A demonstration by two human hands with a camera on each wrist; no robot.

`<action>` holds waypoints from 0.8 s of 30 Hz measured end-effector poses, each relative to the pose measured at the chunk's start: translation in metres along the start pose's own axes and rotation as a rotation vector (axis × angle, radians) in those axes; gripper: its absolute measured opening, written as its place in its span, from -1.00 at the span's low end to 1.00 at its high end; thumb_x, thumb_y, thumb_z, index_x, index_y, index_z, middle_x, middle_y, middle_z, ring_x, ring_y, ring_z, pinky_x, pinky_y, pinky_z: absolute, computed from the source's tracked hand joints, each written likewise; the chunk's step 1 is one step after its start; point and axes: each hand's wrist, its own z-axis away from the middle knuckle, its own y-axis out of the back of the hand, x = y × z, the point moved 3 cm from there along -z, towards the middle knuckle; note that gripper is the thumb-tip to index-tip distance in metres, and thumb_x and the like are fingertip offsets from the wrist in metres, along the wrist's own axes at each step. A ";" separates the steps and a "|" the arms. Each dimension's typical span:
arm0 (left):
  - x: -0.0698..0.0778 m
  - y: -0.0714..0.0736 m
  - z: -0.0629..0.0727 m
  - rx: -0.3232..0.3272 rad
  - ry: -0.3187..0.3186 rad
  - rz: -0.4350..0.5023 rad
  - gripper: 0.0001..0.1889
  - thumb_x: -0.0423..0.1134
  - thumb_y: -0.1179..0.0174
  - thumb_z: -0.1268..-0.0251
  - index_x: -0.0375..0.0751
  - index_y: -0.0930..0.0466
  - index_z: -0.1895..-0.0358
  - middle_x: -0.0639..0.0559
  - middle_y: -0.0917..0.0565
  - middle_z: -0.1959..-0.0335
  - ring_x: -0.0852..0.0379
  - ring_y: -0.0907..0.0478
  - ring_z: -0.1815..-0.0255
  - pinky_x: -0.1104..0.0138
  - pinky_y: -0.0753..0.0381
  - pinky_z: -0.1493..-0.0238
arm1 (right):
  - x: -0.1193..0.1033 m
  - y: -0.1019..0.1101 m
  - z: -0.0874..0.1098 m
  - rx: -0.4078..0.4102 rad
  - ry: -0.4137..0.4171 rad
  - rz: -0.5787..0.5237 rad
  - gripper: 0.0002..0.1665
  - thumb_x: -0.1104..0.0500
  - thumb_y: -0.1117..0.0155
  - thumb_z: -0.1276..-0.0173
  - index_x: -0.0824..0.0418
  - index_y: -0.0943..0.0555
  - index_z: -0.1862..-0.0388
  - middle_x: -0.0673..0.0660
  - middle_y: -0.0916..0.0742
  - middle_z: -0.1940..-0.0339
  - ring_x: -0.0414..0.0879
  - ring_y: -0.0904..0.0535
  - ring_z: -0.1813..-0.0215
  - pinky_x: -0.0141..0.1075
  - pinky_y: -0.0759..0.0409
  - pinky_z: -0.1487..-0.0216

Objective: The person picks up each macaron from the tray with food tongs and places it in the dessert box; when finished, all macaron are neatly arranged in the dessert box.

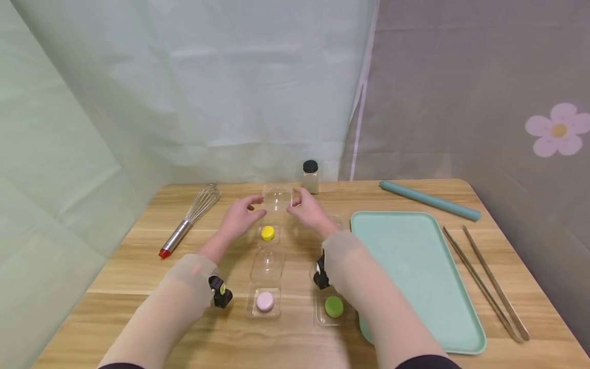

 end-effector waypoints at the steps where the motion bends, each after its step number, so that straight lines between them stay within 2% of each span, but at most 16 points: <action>1: 0.001 0.000 0.000 -0.001 0.001 0.010 -0.53 -0.21 -0.27 -0.18 -0.24 -0.47 -0.17 -0.09 -0.57 -0.09 -0.09 -0.48 -0.01 0.10 -0.47 -0.03 | 0.000 0.001 0.000 0.002 0.000 -0.005 -0.18 0.30 -0.25 -0.26 0.32 -0.11 -0.43 0.22 -0.62 0.11 0.01 -0.52 0.10 -0.23 -0.52 0.09; 6: 0.003 0.000 -0.002 0.008 -0.015 0.080 -0.45 -0.25 -0.35 -0.07 -0.26 -0.44 -0.18 -0.11 -0.57 -0.01 -0.13 -0.47 0.02 0.12 -0.48 0.04 | 0.004 0.002 -0.001 -0.005 0.020 -0.068 -0.15 0.37 -0.27 -0.19 0.29 -0.12 -0.42 0.21 -0.65 0.22 -0.02 -0.57 0.20 -0.22 -0.54 0.06; 10: 0.002 -0.001 -0.003 -0.011 -0.026 0.135 -0.25 -0.29 -0.42 0.05 -0.24 -0.32 -0.29 -0.11 -0.54 0.00 -0.19 -0.45 0.01 0.12 -0.48 0.08 | 0.006 0.000 0.002 -0.035 0.030 -0.093 -0.16 0.38 -0.24 -0.20 0.27 -0.12 -0.42 0.22 -0.66 0.26 -0.01 -0.59 0.23 -0.12 -0.49 -0.05; 12: 0.001 -0.002 -0.004 -0.030 -0.036 0.134 -0.16 -0.27 -0.45 0.09 -0.24 -0.24 -0.34 -0.11 -0.52 -0.01 -0.19 -0.44 0.01 0.13 -0.49 0.08 | 0.007 -0.001 0.003 -0.053 0.032 -0.104 -0.18 0.38 -0.23 -0.21 0.26 -0.12 -0.42 0.23 -0.66 0.27 -0.02 -0.60 0.24 -0.09 -0.46 -0.07; 18: -0.001 -0.002 -0.004 -0.068 -0.088 0.057 -0.02 -0.22 -0.49 0.14 -0.26 -0.11 -0.40 -0.15 -0.46 -0.02 -0.17 -0.42 0.01 0.12 -0.50 0.06 | 0.006 -0.002 0.005 -0.089 0.068 -0.078 -0.22 0.38 -0.21 -0.22 0.23 -0.16 -0.41 0.25 -0.67 0.30 -0.05 -0.60 0.30 -0.14 -0.48 0.02; 24: -0.004 -0.002 -0.001 -0.081 -0.142 -0.044 0.04 -0.21 -0.53 0.24 -0.28 -0.11 -0.39 -0.14 -0.41 0.04 -0.07 -0.35 0.03 0.11 -0.45 0.01 | 0.006 0.000 0.007 -0.131 0.076 -0.055 -0.23 0.38 -0.19 -0.25 0.15 -0.17 -0.41 0.24 -0.67 0.30 -0.07 -0.58 0.30 -0.21 -0.50 0.11</action>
